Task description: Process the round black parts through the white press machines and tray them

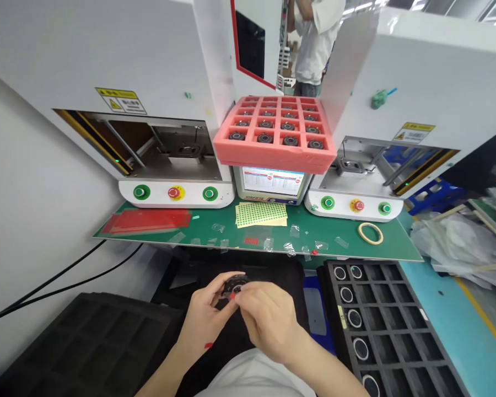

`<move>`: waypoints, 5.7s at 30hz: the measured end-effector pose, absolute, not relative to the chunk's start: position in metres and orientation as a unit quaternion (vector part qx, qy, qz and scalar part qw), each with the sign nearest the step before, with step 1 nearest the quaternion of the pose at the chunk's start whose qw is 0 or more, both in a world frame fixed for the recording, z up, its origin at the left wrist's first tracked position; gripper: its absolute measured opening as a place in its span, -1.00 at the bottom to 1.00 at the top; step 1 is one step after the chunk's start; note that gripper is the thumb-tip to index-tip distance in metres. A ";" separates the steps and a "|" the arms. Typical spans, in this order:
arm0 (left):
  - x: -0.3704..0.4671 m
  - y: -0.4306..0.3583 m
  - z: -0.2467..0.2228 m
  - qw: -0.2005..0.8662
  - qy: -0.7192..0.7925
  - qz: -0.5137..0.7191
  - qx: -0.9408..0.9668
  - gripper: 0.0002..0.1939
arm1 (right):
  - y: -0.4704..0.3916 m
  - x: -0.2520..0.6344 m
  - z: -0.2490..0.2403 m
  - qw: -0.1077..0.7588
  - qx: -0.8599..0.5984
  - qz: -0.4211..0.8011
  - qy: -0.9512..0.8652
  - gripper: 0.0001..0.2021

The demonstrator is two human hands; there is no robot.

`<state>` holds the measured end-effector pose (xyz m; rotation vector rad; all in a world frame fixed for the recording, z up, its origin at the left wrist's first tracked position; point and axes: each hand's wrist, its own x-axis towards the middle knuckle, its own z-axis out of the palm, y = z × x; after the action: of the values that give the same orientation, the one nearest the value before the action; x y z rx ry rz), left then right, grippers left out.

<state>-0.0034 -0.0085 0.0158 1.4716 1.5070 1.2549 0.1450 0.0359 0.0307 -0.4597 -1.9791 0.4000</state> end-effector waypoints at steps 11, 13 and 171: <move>-0.013 0.010 -0.004 0.482 0.581 0.453 0.473 -0.79 | 0.080 0.174 -0.009 0.645 -0.418 0.236 -0.595 -0.74; -0.016 0.013 -0.011 0.539 0.568 0.469 0.409 -0.78 | 0.134 0.193 -0.025 0.536 -0.549 0.278 -0.578 -0.72; 0.010 -0.027 0.033 0.039 0.461 0.511 0.724 -0.67 | -0.008 0.113 0.059 0.502 -0.239 0.762 -0.332 -0.82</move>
<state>0.0096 -0.0275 0.0332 2.2209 1.4122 1.5680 0.1128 -0.0084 0.0590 -0.5771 -0.8025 1.8401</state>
